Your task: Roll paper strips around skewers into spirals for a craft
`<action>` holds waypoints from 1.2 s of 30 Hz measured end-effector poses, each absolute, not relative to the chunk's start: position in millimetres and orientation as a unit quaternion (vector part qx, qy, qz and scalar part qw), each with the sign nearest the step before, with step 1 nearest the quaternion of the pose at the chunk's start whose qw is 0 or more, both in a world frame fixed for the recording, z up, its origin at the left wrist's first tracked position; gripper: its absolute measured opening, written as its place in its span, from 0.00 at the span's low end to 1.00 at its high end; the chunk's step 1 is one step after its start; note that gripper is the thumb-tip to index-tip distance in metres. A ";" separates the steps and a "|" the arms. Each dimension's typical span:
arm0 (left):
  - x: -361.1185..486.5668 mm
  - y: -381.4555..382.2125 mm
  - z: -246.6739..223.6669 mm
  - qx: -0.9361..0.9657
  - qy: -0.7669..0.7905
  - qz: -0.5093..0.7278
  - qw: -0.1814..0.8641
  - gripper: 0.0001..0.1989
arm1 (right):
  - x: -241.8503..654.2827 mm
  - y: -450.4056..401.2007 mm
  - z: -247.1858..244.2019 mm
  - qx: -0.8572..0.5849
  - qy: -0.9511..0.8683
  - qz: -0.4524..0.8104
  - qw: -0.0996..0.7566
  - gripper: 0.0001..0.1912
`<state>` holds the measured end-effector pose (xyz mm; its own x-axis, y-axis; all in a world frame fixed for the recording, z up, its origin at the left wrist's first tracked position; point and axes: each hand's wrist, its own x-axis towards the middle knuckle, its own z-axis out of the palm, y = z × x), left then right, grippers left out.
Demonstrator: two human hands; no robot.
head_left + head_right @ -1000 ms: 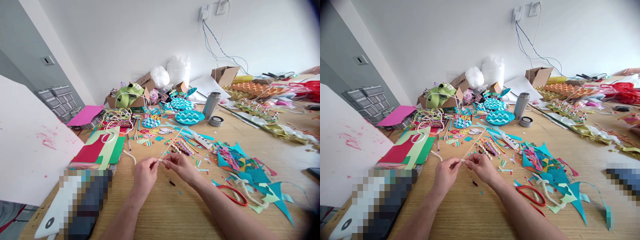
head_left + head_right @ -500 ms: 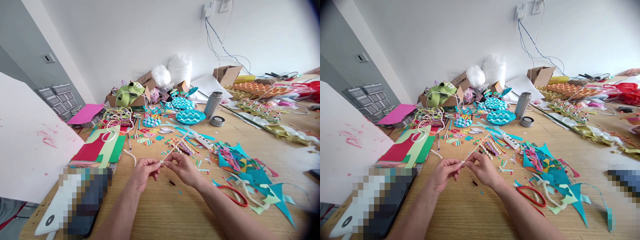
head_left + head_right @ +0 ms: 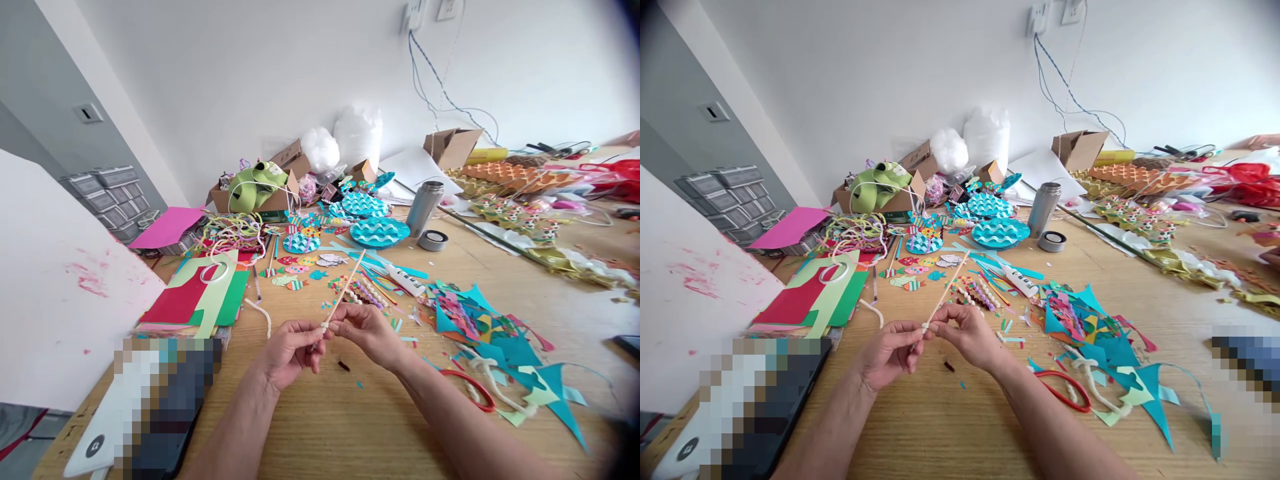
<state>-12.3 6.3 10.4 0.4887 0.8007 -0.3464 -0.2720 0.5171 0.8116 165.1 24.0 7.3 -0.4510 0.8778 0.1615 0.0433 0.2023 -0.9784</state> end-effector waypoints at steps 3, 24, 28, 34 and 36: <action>-7.0 5.2 9.2 0.437 0.428 0.389 0.689 0.15 | 162.7 25.2 4.5 -0.380 -0.665 0.499 0.406 0.12; -2.5 1.8 -1.0 0.655 0.551 0.452 0.251 0.09 | 155.3 23.9 6.0 -0.413 -0.617 0.548 0.386 0.18; -1.3 1.5 1.4 0.638 0.547 0.440 0.316 0.10 | 154.9 24.9 3.6 -0.413 -0.629 0.526 0.397 0.16; -1.7 4.5 6.8 0.536 0.496 0.444 0.519 0.10 | 157.7 21.3 11.5 -0.410 -0.678 0.466 0.393 0.12; -2.5 4.9 8.9 0.506 0.481 0.441 0.565 0.10 | 158.7 20.2 13.4 -0.410 -0.690 0.451 0.390 0.11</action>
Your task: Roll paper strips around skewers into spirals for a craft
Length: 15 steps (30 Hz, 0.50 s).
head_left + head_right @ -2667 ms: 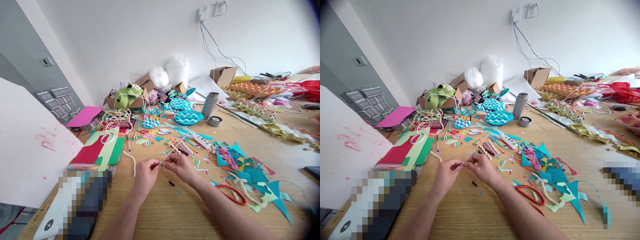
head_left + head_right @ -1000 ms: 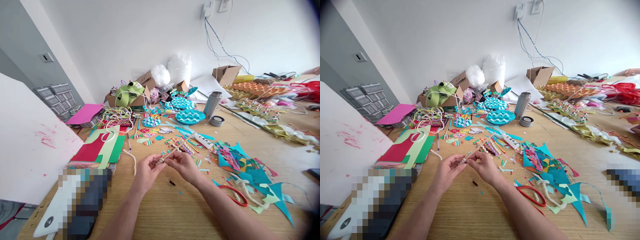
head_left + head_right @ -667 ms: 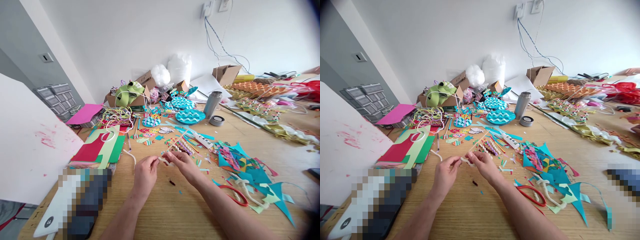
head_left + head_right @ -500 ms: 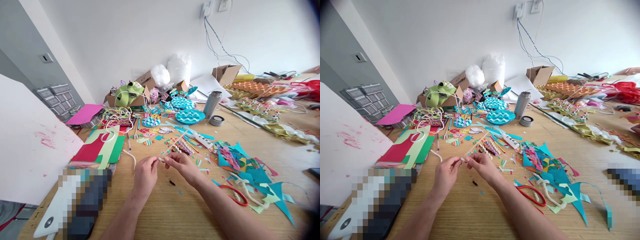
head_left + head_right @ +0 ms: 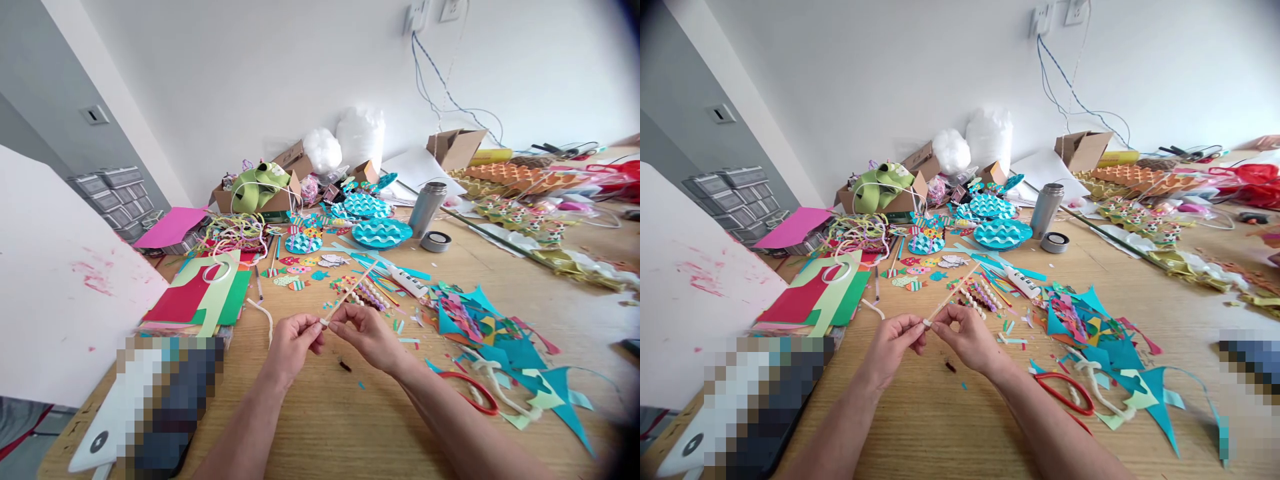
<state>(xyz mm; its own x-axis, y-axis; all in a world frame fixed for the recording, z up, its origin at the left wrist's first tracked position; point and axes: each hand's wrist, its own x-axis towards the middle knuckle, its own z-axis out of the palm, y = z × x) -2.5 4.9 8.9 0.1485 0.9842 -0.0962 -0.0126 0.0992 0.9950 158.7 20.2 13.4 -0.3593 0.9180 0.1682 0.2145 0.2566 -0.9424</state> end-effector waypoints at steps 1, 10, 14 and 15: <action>-3.1 4.9 9.8 0.493 0.473 0.439 0.584 0.11 | 159.2 19.8 13.7 -0.410 -0.695 0.444 0.389 0.10; -15.0 7.0 10.3 0.366 0.378 0.363 0.769 0.11 | 162.9 18.3 14.7 -0.375 -0.725 0.428 0.388 0.10; -21.0 9.5 7.2 0.315 0.316 0.308 0.840 0.09 | 164.0 18.9 15.3 -0.363 -0.726 0.443 0.381 0.10; -21.8 9.8 6.7 0.313 0.308 0.302 0.846 0.09 | 164.3 19.5 14.8 -0.359 -0.723 0.453 0.378 0.10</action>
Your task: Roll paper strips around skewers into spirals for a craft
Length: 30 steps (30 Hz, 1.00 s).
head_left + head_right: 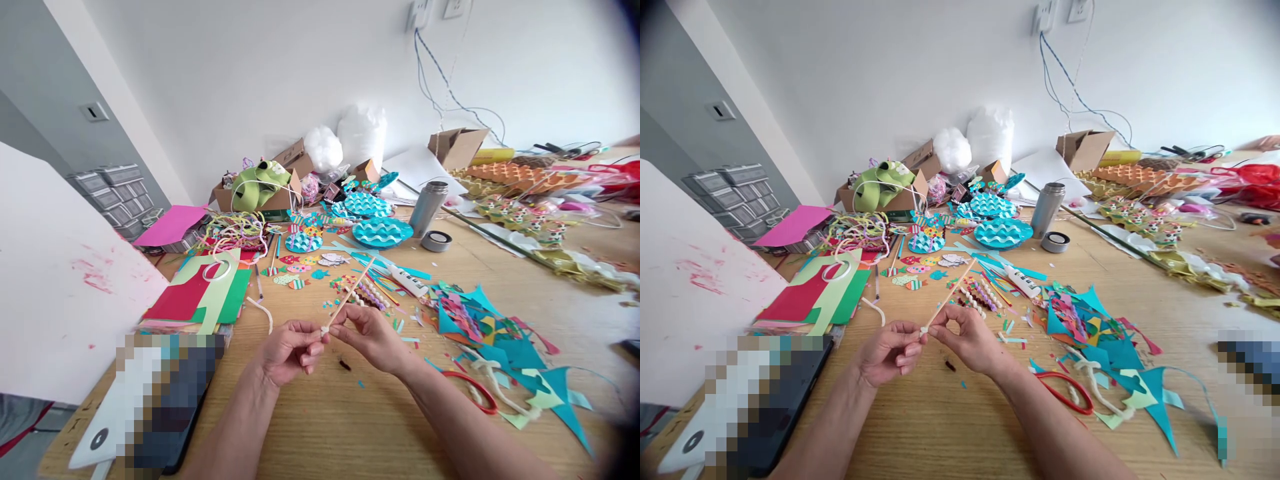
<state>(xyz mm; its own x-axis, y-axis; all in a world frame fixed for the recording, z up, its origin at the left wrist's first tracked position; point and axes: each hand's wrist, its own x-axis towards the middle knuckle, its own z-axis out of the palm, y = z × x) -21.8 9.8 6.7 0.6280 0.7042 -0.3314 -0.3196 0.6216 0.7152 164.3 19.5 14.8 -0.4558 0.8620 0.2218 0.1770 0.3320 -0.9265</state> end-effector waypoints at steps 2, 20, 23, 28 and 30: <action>-22.3 10.1 6.1 0.318 0.308 0.301 0.845 0.09 | 164.8 20.7 13.0 -0.350 -0.717 0.475 0.372 0.11; -4.4 5.2 5.9 0.717 0.515 0.422 0.204 0.06 | 160.4 23.6 12.3 -0.434 -0.657 0.474 0.393 0.21; -5.7 6.0 4.7 0.716 0.527 0.422 0.175 0.06 | 160.9 22.1 17.5 -0.443 -0.637 0.492 0.395 0.25; -4.2 4.0 2.9 0.730 0.523 0.415 0.146 0.07 | 158.1 22.6 11.5 -0.430 -0.650 0.506 0.368 0.19; -3.6 2.8 3.6 0.732 0.519 0.416 0.148 0.07 | 156.6 23.3 6.6 -0.418 -0.647 0.513 0.379 0.16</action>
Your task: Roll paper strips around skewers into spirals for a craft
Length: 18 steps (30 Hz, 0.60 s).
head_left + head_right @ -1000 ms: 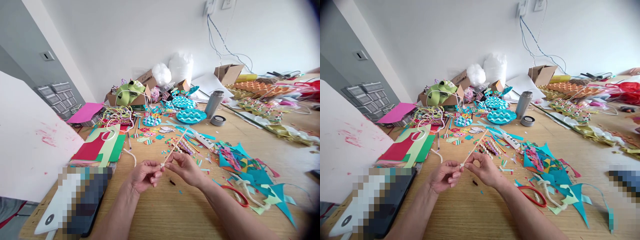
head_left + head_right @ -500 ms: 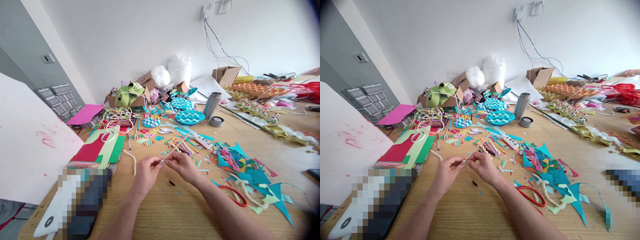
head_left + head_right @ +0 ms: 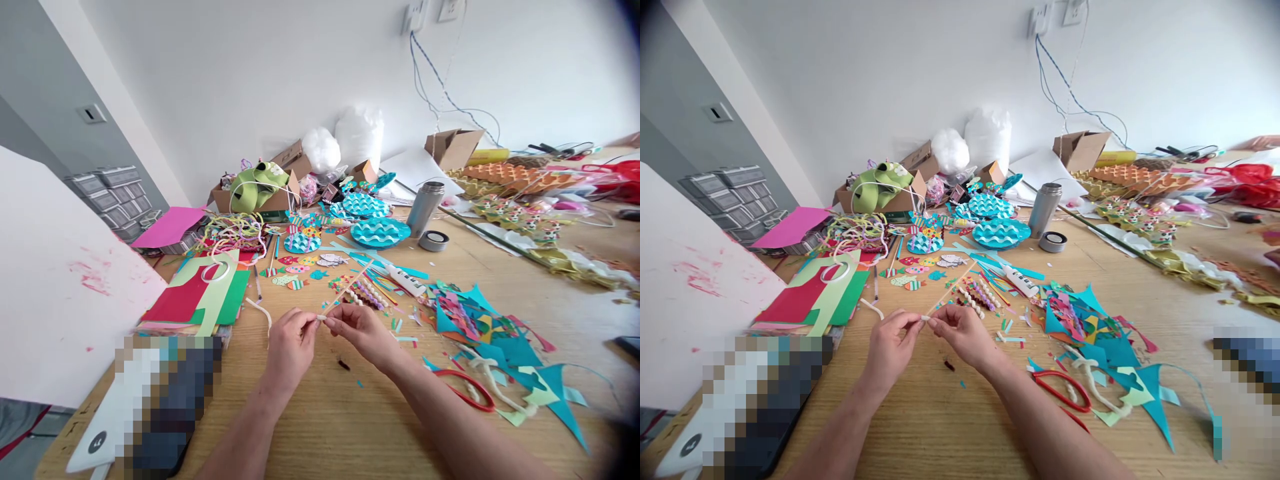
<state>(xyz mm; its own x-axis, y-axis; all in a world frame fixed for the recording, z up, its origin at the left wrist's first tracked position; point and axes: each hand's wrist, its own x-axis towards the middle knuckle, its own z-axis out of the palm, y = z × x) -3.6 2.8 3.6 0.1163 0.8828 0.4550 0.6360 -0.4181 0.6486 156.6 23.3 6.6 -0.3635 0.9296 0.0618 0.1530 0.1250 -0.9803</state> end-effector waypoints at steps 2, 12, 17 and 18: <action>-3.2 2.1 4.7 0.728 0.520 0.415 0.167 0.08 | 155.7 23.4 3.7 -0.417 -0.647 0.505 0.390 0.15; -4.1 4.6 6.7 0.520 0.468 0.447 0.556 0.09 | 154.6 16.5 16.9 -0.431 -0.696 0.412 0.399 0.11; -8.9 6.1 10.6 0.420 0.401 0.426 0.694 0.10 | 155.7 15.3 17.8 -0.416 -0.708 0.399 0.407 0.10; -10.2 6.7 11.0 0.410 0.395 0.422 0.706 0.10 | 156.2 15.2 17.9 -0.414 -0.711 0.397 0.407 0.10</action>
<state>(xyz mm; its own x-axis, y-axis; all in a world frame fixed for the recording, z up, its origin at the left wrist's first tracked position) -10.2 6.7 11.0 0.3323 0.9191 -0.2116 -0.2720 0.3082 0.9116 156.2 15.2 17.9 -0.3267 0.9117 0.2492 0.2653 0.3415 -0.9017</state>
